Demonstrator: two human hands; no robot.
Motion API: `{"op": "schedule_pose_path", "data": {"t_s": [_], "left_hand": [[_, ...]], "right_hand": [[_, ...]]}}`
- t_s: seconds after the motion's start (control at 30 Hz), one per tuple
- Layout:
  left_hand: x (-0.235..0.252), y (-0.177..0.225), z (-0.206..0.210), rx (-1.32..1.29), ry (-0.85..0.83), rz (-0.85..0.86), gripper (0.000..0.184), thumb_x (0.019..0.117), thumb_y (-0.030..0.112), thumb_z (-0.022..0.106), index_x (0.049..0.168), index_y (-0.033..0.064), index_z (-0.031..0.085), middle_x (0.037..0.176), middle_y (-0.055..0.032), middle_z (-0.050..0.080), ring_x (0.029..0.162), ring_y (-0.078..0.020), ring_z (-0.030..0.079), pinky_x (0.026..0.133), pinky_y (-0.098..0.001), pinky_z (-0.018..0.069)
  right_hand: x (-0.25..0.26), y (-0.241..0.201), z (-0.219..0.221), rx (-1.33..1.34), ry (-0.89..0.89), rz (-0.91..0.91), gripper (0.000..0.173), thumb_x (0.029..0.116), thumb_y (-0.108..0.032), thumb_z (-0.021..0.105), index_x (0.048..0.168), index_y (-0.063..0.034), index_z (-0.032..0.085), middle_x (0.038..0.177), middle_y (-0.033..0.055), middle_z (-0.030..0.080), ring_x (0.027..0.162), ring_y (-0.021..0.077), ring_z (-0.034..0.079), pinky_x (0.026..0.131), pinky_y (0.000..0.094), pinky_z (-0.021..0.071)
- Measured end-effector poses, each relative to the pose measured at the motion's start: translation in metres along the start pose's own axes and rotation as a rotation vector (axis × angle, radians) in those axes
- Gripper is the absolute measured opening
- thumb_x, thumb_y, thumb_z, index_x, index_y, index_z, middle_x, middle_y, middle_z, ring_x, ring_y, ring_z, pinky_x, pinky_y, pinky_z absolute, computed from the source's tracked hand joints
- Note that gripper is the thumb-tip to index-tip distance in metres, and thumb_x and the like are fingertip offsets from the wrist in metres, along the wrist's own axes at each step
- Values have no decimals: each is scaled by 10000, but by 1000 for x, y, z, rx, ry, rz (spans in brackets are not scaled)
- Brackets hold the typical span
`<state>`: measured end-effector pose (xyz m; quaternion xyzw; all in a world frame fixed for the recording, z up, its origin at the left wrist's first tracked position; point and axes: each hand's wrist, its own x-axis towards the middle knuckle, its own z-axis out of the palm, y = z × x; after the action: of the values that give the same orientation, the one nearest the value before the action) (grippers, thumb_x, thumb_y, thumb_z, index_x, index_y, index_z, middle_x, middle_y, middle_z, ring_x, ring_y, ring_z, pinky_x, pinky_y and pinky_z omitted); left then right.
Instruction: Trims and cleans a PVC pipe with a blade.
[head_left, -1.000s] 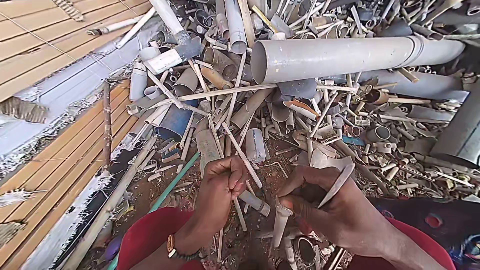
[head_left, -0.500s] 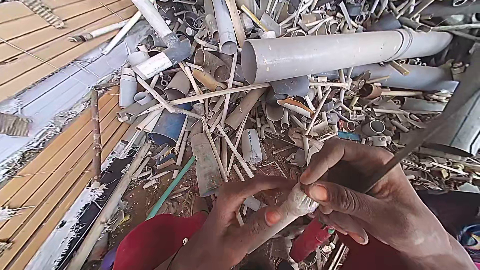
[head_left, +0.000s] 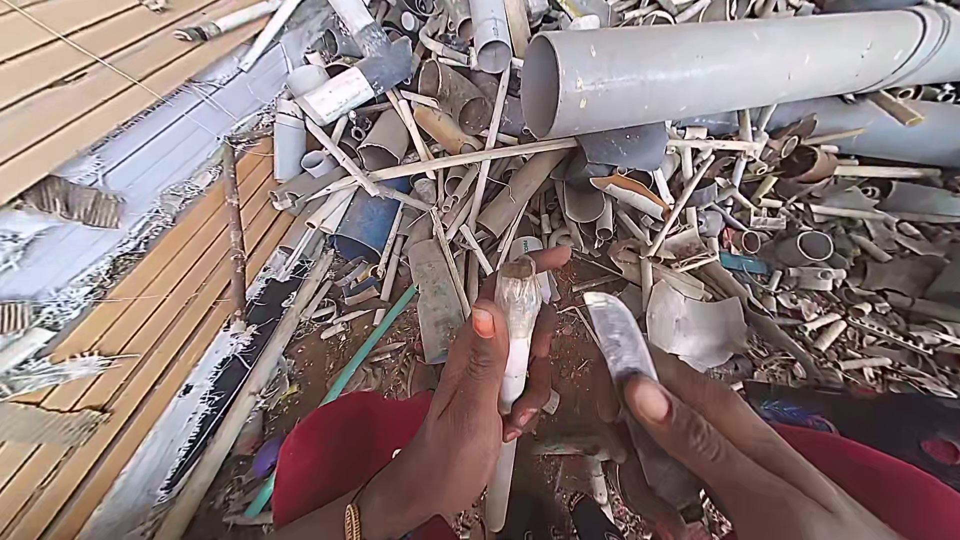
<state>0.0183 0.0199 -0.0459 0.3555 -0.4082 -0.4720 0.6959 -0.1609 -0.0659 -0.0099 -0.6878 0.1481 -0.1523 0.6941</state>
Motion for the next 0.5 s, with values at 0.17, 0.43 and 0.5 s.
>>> {"op": "schedule_pose_path", "data": {"t_s": [0.17,0.43,0.5], "left_hand": [[-4,4,-2,-116,-15,-54,570,1005,625,393,1385,218,514,758,119,504,496,70,416,412,-91,374],[-9,5,1,-284,-37,-103,540,985,638,422,1215,176,580,584,130,475,470,52,503,436,-121,438],[-7,4,2,-280,-43,-80,579,999,634,394,1244,152,602,582,129,477,467,53,494,436,-118,428]], "right_hand": [[3,14,11,-178,-28,-92,406,1129,-351,345,1028,-28,569,727,-2,531,582,14,532,511,178,474],[6,21,22,-154,-32,-106,429,1131,-338,334,1064,7,581,732,15,555,588,15,528,527,168,459],[6,20,24,-138,-12,-103,418,1133,-330,325,1058,0,571,737,3,546,604,5,528,539,162,460]]}}
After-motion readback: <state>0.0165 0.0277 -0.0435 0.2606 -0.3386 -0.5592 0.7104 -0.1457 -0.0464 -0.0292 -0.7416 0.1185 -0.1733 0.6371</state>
